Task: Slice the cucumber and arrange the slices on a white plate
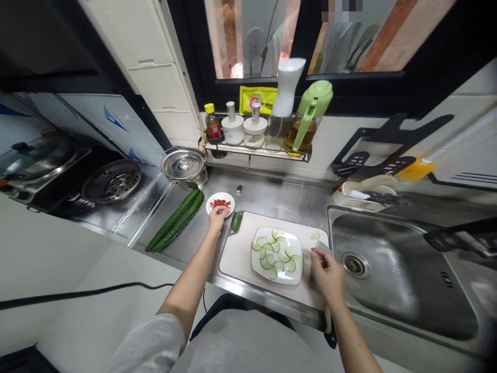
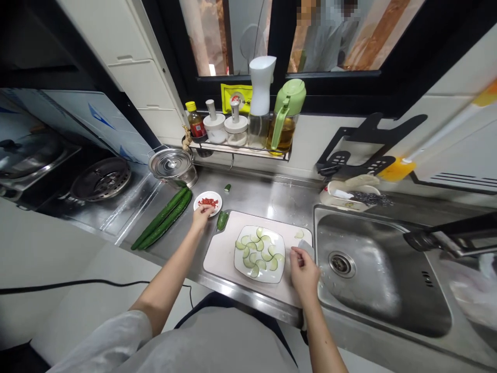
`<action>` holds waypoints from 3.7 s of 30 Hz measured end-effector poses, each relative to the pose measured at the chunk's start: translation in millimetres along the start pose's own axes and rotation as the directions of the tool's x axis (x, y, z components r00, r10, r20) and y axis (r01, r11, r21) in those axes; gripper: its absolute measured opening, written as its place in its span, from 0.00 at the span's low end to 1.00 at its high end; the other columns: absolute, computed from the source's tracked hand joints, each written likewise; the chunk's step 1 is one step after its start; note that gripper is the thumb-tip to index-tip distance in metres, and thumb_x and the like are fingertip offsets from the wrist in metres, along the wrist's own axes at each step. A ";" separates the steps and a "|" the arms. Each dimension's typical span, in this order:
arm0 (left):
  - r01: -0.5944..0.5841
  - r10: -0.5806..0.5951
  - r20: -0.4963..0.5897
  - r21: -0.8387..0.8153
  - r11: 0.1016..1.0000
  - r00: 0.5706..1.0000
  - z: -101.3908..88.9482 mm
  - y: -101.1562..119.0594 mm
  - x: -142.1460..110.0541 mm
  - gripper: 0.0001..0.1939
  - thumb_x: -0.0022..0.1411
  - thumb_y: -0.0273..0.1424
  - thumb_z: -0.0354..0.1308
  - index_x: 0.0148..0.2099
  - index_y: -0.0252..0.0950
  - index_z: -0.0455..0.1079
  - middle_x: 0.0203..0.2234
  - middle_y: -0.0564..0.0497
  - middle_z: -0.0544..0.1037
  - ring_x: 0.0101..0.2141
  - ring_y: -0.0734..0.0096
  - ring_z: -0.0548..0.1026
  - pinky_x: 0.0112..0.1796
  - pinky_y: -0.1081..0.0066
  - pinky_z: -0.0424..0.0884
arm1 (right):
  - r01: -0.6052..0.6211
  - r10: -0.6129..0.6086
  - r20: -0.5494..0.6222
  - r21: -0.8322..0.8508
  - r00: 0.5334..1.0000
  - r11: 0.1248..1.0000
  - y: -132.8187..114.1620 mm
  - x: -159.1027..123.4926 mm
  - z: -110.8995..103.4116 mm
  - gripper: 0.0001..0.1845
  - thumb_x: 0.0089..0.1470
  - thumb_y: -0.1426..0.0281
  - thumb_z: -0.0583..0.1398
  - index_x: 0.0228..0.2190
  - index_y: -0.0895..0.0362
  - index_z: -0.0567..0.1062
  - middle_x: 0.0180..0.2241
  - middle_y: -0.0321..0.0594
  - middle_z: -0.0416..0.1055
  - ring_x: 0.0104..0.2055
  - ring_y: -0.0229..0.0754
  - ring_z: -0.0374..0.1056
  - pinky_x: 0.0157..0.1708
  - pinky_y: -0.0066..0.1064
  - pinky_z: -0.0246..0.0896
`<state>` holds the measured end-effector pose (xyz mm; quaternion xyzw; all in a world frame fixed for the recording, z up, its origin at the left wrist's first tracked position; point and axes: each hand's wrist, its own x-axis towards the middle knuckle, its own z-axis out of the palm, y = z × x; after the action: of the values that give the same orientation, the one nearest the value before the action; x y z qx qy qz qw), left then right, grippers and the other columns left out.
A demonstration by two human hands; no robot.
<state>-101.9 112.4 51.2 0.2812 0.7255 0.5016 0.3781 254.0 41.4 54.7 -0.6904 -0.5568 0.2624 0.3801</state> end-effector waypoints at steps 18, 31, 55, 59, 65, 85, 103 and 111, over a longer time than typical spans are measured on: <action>0.387 0.035 0.685 -0.452 0.803 0.728 31.3 47.9 -111.1 0.12 0.51 0.31 0.65 0.36 0.34 0.69 0.29 0.52 0.75 0.30 0.78 0.74 0.31 0.79 0.69 | 0.424 -0.466 0.199 0.218 0.862 0.879 -143.1 -4.7 39.1 0.12 0.57 0.66 0.54 0.39 0.54 0.75 0.35 0.39 0.72 0.29 0.37 0.64 0.30 0.29 0.61; 0.445 -0.064 0.671 -0.414 0.794 0.739 37.6 36.2 -127.4 0.11 0.50 0.31 0.65 0.36 0.35 0.68 0.30 0.52 0.77 0.34 0.74 0.76 0.37 0.75 0.71 | 0.467 -0.494 0.207 0.168 0.845 0.868 -123.1 -8.1 39.2 0.09 0.57 0.68 0.54 0.31 0.54 0.75 0.32 0.39 0.71 0.35 0.40 0.65 0.36 0.30 0.60; -0.163 0.159 0.642 -0.054 0.985 0.750 80.0 33.7 -103.3 0.09 0.49 0.34 0.61 0.30 0.32 0.72 0.25 0.52 0.76 0.26 0.76 0.69 0.31 0.75 0.65 | 0.384 -0.381 0.294 0.050 0.877 0.922 -79.9 21.5 32.6 0.07 0.53 0.68 0.57 0.28 0.54 0.74 0.32 0.37 0.71 0.35 0.40 0.63 0.37 0.31 0.58; -0.318 0.187 0.630 0.100 0.943 0.754 90.4 20.6 -92.0 0.08 0.52 0.32 0.59 0.32 0.32 0.73 0.25 0.52 0.76 0.25 0.76 0.70 0.30 0.75 0.65 | 0.390 -0.348 0.333 -0.067 0.876 0.918 -64.2 31.8 37.8 0.07 0.54 0.69 0.56 0.29 0.54 0.74 0.33 0.38 0.70 0.38 0.41 0.63 0.38 0.30 0.55; -0.478 0.175 0.600 0.392 0.786 0.780 100.4 -2.4 -79.0 0.06 0.52 0.30 0.60 0.34 0.35 0.75 0.26 0.52 0.77 0.28 0.73 0.71 0.32 0.74 0.65 | 0.328 -0.190 0.403 -0.308 0.895 0.893 -34.8 32.5 55.1 0.09 0.55 0.68 0.56 0.30 0.54 0.75 0.33 0.39 0.71 0.38 0.42 0.61 0.38 0.30 0.49; -0.588 0.088 0.664 0.583 0.561 0.743 122.5 -20.2 -75.6 0.05 0.54 0.30 0.59 0.34 0.36 0.73 0.31 0.49 0.74 0.32 0.70 0.70 0.36 0.72 0.65 | 0.370 -0.094 0.486 -0.514 0.869 0.774 -17.2 29.0 79.3 0.11 0.58 0.65 0.54 0.32 0.53 0.76 0.35 0.40 0.71 0.40 0.43 0.59 0.38 0.34 0.40; -0.567 0.129 0.636 0.554 0.610 0.761 113.7 -12.3 -76.9 0.04 0.54 0.29 0.58 0.33 0.36 0.73 0.29 0.49 0.74 0.32 0.70 0.71 0.37 0.71 0.65 | 0.311 -0.130 0.410 -0.414 0.903 0.856 -18.1 33.8 65.4 0.10 0.57 0.67 0.54 0.32 0.54 0.75 0.32 0.38 0.71 0.37 0.41 0.60 0.37 0.33 0.40; -0.564 0.108 0.643 0.564 0.603 0.758 118.4 -15.7 -79.6 0.05 0.53 0.31 0.60 0.33 0.36 0.72 0.29 0.50 0.73 0.31 0.70 0.69 0.35 0.71 0.64 | 0.310 -0.097 0.438 -0.446 0.893 0.840 -22.0 33.5 73.6 0.09 0.56 0.65 0.56 0.31 0.54 0.75 0.33 0.38 0.71 0.38 0.41 0.60 0.37 0.33 0.41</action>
<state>40.3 105.4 32.7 0.6766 0.6519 0.1304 0.3165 191.8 93.0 32.5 -0.6326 -0.7428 0.1996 0.0908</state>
